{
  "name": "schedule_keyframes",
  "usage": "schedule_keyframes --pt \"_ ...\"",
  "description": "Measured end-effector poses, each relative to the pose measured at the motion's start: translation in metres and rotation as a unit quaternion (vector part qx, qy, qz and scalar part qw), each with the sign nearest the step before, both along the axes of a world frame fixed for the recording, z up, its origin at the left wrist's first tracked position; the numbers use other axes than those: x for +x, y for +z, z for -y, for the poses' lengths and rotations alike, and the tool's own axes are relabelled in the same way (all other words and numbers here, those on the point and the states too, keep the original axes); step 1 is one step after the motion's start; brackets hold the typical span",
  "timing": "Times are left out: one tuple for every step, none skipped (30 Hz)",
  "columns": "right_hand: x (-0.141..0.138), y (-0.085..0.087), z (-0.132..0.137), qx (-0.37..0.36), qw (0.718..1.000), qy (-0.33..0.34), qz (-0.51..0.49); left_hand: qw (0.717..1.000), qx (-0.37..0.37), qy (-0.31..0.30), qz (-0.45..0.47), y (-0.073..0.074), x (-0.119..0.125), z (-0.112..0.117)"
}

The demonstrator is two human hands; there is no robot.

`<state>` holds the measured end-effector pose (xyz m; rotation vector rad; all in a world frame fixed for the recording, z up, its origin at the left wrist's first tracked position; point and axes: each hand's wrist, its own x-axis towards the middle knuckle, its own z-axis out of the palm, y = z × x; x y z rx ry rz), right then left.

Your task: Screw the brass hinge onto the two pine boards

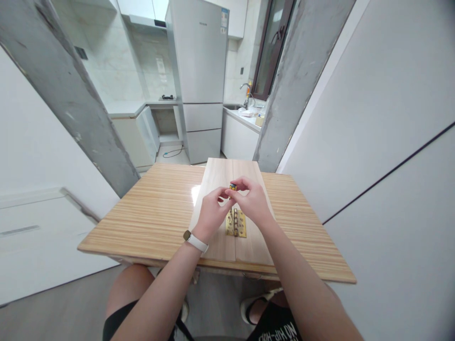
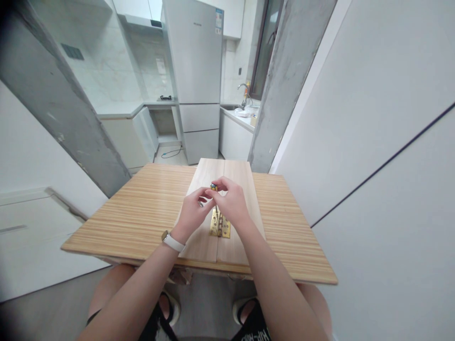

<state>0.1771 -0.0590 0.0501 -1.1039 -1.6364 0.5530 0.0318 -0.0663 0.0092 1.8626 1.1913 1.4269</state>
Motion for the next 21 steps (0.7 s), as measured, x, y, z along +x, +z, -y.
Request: schedule_keyframes --pt "-0.001 0.0 0.0 0.0 1.0 0.0 -0.001 1.0 0.001 0.002 0.001 0.0 0.001 0.0" --pt "-0.001 0.0 0.0 0.002 1.0 -0.001 -0.001 1.0 0.002 0.005 0.003 0.0 0.002 0.0" --pt "-0.002 0.001 0.001 0.006 1.0 -0.001 -0.001 1.0 0.003 0.009 0.005 -0.001 0.002 0.001" --pt "-0.002 0.001 0.001 0.01 1.0 -0.003 0.0 1.0 0.003 0.014 0.007 -0.001 0.003 0.001" --pt "-0.003 0.002 0.002 0.014 1.0 -0.004 0.001 1.0 0.003 0.019 0.009 -0.002 0.004 0.001" --pt "-0.003 0.002 0.002 0.018 1.0 -0.005 0.001 1.0 0.002 0.024 0.011 -0.002 0.004 0.001" --pt "-0.004 0.003 0.003 0.02 1.0 -0.006 0.002 1.0 0.001 0.026 0.013 -0.003 0.004 0.001" --pt "-0.004 0.003 0.003 0.021 1.0 -0.006 0.002 1.0 0.0 0.028 0.015 -0.003 0.005 0.001" --pt "-0.004 0.003 0.003 0.021 1.0 -0.007 0.001 0.999 0.0 0.029 0.015 -0.003 0.005 0.001" --pt "-0.004 0.003 0.004 0.021 1.0 -0.007 -0.001 0.999 -0.001 0.029 0.016 -0.002 0.006 0.001" --pt "-0.004 0.003 0.004 0.02 1.0 -0.006 -0.003 0.999 -0.001 0.028 0.015 -0.002 0.006 0.001" --pt "-0.004 0.002 0.004 0.019 1.0 -0.004 -0.004 1.0 0.0 0.027 0.014 -0.002 0.006 0.0" --pt "-0.004 0.002 0.004 0.018 1.0 -0.003 -0.006 1.0 0.002 0.026 0.014 -0.002 0.006 0.0" --pt "-0.004 0.002 0.004 0.018 1.0 -0.001 -0.006 1.0 0.004 0.023 0.012 -0.002 0.006 0.0" --pt "-0.003 0.001 0.003 0.016 1.0 0.001 -0.007 1.0 0.006 0.02 0.011 -0.001 0.006 0.0" --pt "-0.002 0.001 0.002 0.013 1.0 0.005 -0.007 1.0 0.009 0.017 0.01 -0.001 0.005 0.0" --pt "-0.001 0.0 0.002 0.007 1.0 0.012 -0.008 1.0 0.011 0.016 0.009 -0.001 0.005 0.0" --pt "0.0 0.0 0.001 0.0 1.0 0.021 -0.008 1.0 0.014 0.015 0.008 -0.001 0.004 0.0" --pt "0.002 0.0 0.0 -0.008 0.999 0.031 -0.008 1.0 0.016 0.015 0.008 -0.001 0.004 0.0" --pt "0.004 0.0 -0.001 -0.015 0.999 0.04 -0.008 1.0 0.018 0.014 0.007 -0.001 0.003 0.0" --pt "0.006 0.0 -0.001 -0.019 0.999 0.047 -0.007 1.0 0.02 0.009 0.006 -0.001 0.002 0.0"
